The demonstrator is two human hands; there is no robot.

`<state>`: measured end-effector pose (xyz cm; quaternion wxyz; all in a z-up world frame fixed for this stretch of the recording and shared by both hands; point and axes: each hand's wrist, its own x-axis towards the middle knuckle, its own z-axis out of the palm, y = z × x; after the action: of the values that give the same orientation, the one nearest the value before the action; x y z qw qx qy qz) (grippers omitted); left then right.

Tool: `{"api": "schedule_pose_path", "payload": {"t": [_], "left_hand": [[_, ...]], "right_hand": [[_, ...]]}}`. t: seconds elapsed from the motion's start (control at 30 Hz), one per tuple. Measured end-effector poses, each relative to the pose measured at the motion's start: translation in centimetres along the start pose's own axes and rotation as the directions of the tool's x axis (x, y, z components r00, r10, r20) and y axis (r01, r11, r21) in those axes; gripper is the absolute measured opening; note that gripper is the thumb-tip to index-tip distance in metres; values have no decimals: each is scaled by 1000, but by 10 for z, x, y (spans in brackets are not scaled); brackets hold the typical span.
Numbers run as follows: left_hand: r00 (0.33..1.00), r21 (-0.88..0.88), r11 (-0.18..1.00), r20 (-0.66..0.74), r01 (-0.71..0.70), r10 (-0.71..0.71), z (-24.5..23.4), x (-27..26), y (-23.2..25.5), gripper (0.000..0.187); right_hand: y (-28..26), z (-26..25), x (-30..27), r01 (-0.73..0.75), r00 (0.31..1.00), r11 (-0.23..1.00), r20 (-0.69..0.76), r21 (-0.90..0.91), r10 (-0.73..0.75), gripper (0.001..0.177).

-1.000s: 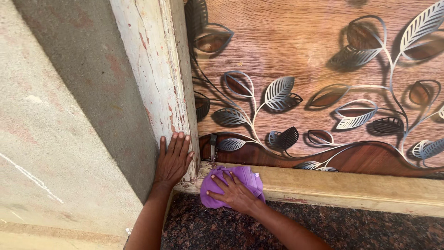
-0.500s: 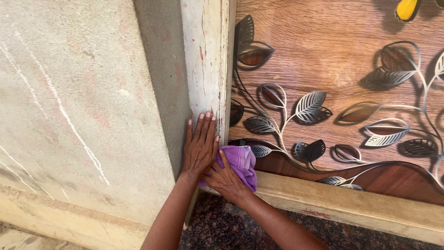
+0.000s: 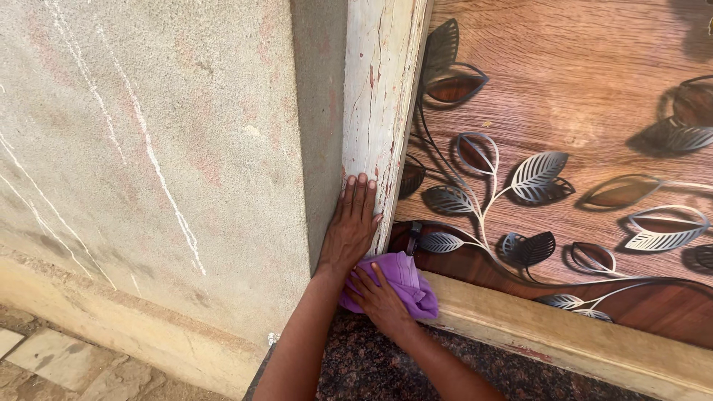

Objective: The person wipes down the decorative panel and door frame with a cloth while pressing against the surface by hand.

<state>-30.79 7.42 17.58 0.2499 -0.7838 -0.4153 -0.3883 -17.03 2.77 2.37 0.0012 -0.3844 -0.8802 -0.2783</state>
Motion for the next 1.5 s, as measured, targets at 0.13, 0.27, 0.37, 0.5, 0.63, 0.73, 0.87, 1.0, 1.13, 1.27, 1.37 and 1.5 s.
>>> {"api": "schedule_pose_path", "payload": {"t": [0.13, 0.27, 0.37, 0.5, 0.63, 0.73, 0.87, 1.0, 1.13, 1.27, 1.37, 1.5], "left_hand": [[1000, 14, 1000, -20, -21, 21, -4, 2, 1, 67], [1000, -2, 1000, 4, -3, 3, -1, 1, 1, 65], [999, -39, 999, -33, 16, -18, 11, -4, 2, 63], [991, -132, 988, -101, 78, -92, 46, -13, 3, 61], [984, -183, 979, -136, 87, -113, 77, -20, -2, 61], [982, -198, 978, -159, 71, -104, 92, -25, -5, 62], [980, -184, 982, -184, 43, -78, 105, -30, -9, 63], [978, -153, 988, -203, 17, -49, 109, -30, -12, 64], [976, -185, 982, -200, 49, -86, 109, -33, -8, 61], [976, -221, 971, -174, 88, -128, 110, -33, -6, 61], [978, -250, 964, -158, 93, -136, 111, -35, -6, 61], [983, -272, 959, -143, 74, -117, 113, -38, -9, 59]], "right_hand": [[-6, 0, 1, 123, 976, 981, 197, -151, -92, 61], [-6, 1, -10, 148, 977, 968, 183, -201, -112, 59], [2, -4, -14, 153, 981, 969, 152, -194, -124, 61], [6, -1, -13, 84, 978, 994, 195, -73, -68, 59], [1, 12, 5, 43, 996, 994, 84, -97, -35, 56], [-6, 18, 8, 66, 990, 995, 129, -74, -56, 56], [0, 23, -4, 56, 998, 996, -15, -74, -58, 55], [5, 15, -29, 70, 997, 997, 43, -22, -69, 54], [11, -2, -54, -103, 992, 929, 99, 354, 72, 70], [24, -10, -50, -197, 900, 734, -177, 649, 399, 71], [52, -4, -33, -142, 660, 455, -258, 879, 705, 72], [69, 17, -2, 326, 587, -425, 171, 845, 791, 55]]}}
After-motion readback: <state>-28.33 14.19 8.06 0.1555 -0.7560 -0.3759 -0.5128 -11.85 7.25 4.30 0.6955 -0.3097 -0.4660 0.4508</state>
